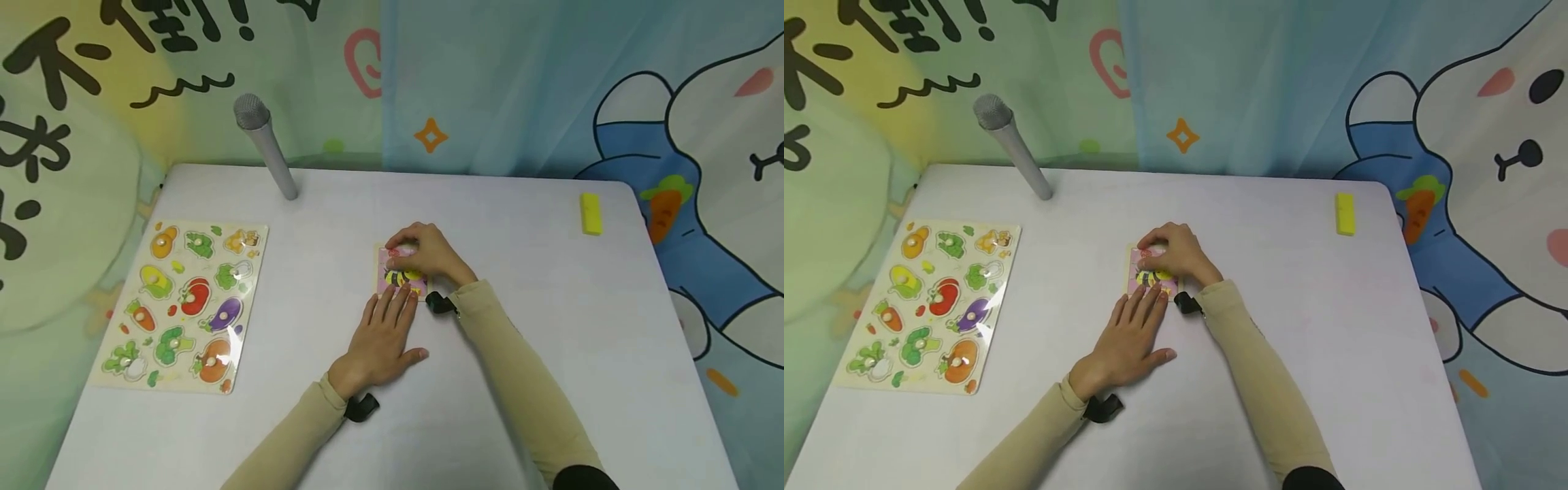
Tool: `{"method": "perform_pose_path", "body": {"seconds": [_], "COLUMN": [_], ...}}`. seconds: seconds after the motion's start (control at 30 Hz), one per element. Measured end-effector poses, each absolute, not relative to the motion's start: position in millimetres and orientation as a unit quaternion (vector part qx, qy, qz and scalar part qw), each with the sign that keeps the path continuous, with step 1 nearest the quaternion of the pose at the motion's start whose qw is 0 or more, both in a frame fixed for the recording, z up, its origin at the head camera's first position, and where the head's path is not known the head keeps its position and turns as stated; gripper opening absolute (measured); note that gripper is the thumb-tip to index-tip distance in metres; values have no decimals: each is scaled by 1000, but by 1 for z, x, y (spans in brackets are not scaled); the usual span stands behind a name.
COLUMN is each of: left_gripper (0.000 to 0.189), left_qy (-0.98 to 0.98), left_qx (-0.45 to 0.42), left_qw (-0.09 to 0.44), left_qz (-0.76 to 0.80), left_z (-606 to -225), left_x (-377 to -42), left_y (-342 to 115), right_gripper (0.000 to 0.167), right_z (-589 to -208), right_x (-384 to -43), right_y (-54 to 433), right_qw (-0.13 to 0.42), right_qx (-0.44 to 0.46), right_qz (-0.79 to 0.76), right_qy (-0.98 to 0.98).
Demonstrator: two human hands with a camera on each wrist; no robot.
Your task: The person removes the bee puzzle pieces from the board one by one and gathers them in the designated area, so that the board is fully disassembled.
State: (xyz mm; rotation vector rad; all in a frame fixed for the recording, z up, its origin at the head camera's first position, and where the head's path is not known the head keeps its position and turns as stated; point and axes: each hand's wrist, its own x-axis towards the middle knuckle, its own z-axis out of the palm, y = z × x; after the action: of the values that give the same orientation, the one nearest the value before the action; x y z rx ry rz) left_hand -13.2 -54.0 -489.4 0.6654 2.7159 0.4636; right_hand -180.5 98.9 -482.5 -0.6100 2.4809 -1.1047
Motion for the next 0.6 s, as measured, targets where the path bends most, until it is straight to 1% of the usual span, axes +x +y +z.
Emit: {"method": "perform_pose_path", "body": {"seconds": [0.2, 0.6], "left_gripper": [93, 93], "left_qy": [945, 943], "left_qx": [230, 233], "left_qw": [154, 142], "left_qz": [173, 191], "left_z": [-493, -497], "left_x": [-11, -13], "left_y": [-54, -54], "right_gripper": [38, 32], "right_z": [-485, -485], "right_x": [-178, -177], "right_y": [99, 101], "right_qw": [184, 189], "right_qx": [-217, -204], "right_qz": [-395, -453], "right_qy": [874, 847]}}
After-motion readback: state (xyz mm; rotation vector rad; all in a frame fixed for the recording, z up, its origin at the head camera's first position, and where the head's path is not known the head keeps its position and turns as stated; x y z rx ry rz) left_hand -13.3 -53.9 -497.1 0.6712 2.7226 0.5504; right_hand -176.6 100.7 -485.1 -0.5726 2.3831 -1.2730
